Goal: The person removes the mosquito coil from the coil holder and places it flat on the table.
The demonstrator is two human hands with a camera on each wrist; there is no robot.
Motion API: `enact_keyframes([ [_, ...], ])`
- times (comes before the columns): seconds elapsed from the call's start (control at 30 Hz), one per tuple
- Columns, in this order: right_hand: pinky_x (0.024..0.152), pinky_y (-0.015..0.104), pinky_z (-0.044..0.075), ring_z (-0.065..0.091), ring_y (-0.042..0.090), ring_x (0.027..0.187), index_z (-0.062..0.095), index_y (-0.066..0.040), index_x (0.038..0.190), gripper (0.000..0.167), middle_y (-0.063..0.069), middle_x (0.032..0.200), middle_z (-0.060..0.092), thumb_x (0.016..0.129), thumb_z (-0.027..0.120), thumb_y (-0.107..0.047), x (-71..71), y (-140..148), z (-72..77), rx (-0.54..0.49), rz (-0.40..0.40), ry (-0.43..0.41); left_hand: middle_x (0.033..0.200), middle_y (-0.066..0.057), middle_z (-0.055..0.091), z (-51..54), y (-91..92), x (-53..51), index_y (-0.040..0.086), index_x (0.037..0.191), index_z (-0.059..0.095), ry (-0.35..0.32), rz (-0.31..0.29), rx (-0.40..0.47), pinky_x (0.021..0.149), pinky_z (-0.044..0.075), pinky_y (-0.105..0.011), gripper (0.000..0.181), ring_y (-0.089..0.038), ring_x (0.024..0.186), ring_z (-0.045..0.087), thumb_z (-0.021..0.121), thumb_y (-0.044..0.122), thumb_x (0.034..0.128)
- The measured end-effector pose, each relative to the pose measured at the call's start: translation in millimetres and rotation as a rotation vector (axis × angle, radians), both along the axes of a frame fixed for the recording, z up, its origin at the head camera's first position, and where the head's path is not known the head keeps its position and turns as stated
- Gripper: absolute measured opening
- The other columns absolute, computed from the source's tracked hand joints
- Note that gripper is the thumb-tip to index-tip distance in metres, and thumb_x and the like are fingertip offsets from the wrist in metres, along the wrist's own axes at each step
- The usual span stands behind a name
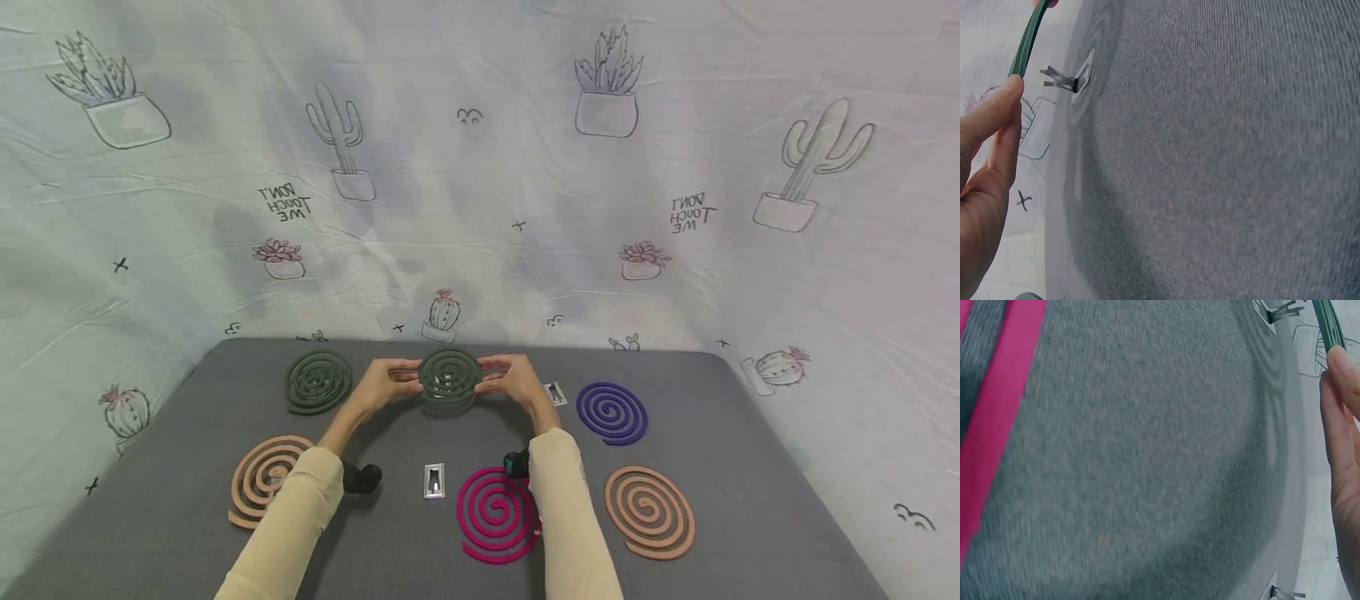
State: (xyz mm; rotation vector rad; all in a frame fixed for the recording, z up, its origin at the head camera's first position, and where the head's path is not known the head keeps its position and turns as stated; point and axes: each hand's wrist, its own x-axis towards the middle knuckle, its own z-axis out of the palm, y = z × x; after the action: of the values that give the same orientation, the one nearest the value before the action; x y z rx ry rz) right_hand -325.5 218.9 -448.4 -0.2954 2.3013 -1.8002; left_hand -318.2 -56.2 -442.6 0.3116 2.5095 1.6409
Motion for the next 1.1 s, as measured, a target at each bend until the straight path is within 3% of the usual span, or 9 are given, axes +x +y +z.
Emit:
enact_keyframes([
  [0.33, 0.092, 0.033, 0.068, 0.077, 0.018, 0.106, 0.061, 0.019, 0.142, 0.051, 0.039, 0.147, 0.061, 0.094, 0.078, 0.013, 0.1, 16, 2.1, 0.045, 0.021, 0.005, 0.137, -0.034, 0.070, -0.3, 11.0, -0.2, -0.016, 0.139, 0.066, 0.004, -0.012, 0.004, 0.101, 0.066, -0.045, 0.047, -0.046, 0.127, 0.072, 0.080, -0.008, 0.0946],
  [0.77, 0.101, 0.042, 0.066, 0.070, 0.044, 0.128, 0.060, 0.015, 0.146, 0.053, 0.036, 0.153, 0.058, 0.096, 0.078, 0.008, 6.2, 32, 8.1, 0.088, 0.039, -0.027, 0.131, -0.034, 0.073, -1.9, 24.6, 1.0, -0.017, 0.134, 0.067, 0.015, -0.035, -0.005, 0.098, 0.067, -0.045, 0.044, -0.046, 0.122, 0.074, 0.081, -0.010, 0.0929],
  [1.1, 0.100, 0.043, 0.066, 0.074, 0.037, 0.123, 0.063, 0.014, 0.145, 0.052, 0.034, 0.151, 0.061, 0.095, 0.078, 0.009, 8.5, 42, 10.0, 0.110, 0.015, -0.051, 0.138, -0.033, 0.070, -2.3, 36.8, 1.9, -0.016, 0.131, 0.068, 0.023, -0.042, -0.015, 0.097, 0.067, -0.044, 0.041, -0.045, 0.121, 0.074, 0.082, -0.009, 0.0925],
])
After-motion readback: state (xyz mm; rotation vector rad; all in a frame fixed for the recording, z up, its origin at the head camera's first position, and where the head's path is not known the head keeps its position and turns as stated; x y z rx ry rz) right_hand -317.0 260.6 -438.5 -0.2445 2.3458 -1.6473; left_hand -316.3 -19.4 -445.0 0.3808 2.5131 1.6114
